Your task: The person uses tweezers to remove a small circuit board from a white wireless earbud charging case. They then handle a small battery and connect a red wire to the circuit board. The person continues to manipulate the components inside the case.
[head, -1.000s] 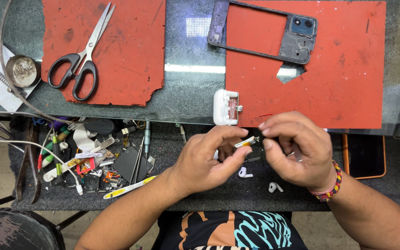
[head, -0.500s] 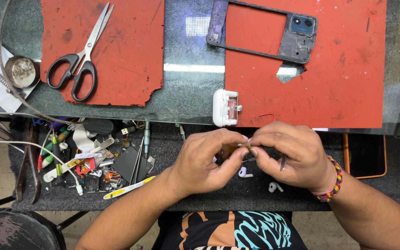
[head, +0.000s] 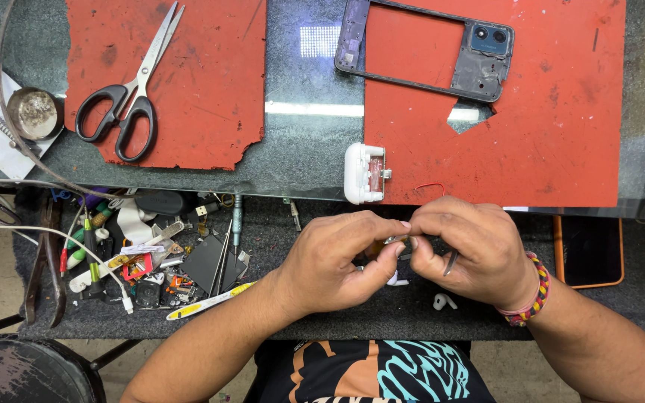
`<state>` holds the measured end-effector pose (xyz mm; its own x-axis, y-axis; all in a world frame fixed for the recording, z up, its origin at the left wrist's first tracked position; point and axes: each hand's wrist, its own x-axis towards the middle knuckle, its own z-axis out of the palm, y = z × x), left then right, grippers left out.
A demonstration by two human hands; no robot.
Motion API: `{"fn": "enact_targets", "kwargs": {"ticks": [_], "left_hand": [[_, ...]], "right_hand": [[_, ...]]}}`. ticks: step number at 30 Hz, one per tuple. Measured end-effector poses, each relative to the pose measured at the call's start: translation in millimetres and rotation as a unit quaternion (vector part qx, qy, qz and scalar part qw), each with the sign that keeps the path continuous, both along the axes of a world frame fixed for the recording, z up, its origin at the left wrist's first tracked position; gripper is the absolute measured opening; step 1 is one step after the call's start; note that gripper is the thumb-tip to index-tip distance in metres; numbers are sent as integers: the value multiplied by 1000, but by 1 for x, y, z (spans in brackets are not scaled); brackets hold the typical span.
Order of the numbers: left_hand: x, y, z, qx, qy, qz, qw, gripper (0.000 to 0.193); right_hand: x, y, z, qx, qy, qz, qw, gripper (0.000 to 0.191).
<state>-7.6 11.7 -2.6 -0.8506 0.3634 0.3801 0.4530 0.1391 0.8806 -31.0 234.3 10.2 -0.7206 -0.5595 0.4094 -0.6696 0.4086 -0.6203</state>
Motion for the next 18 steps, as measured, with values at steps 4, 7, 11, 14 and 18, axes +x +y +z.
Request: {"fn": "enact_targets", "kwargs": {"ticks": [4, 7, 11, 14, 18], "left_hand": [[1, 2, -3, -3, -6, 15, 1000, 21], [1, 3, -5, -10, -9, 21, 1000, 21], [-1, 4, -5, -8, -11, 19, 1000, 21], [-2, 3, -4, 1, -10, 16, 1000, 21], [-2, 2, -4, -4, -8, 12, 1000, 21]], "right_hand": [[-1, -1, 1, 1, 16, -1, 1000, 16], [-1, 0, 1, 8, 21, -6, 1000, 16], [-2, 1, 2, 8, 11, -13, 1000, 16], [-3, 1, 2, 5, 4, -9, 1000, 16], [-3, 0, 3, 3, -4, -10, 1000, 16]]}}
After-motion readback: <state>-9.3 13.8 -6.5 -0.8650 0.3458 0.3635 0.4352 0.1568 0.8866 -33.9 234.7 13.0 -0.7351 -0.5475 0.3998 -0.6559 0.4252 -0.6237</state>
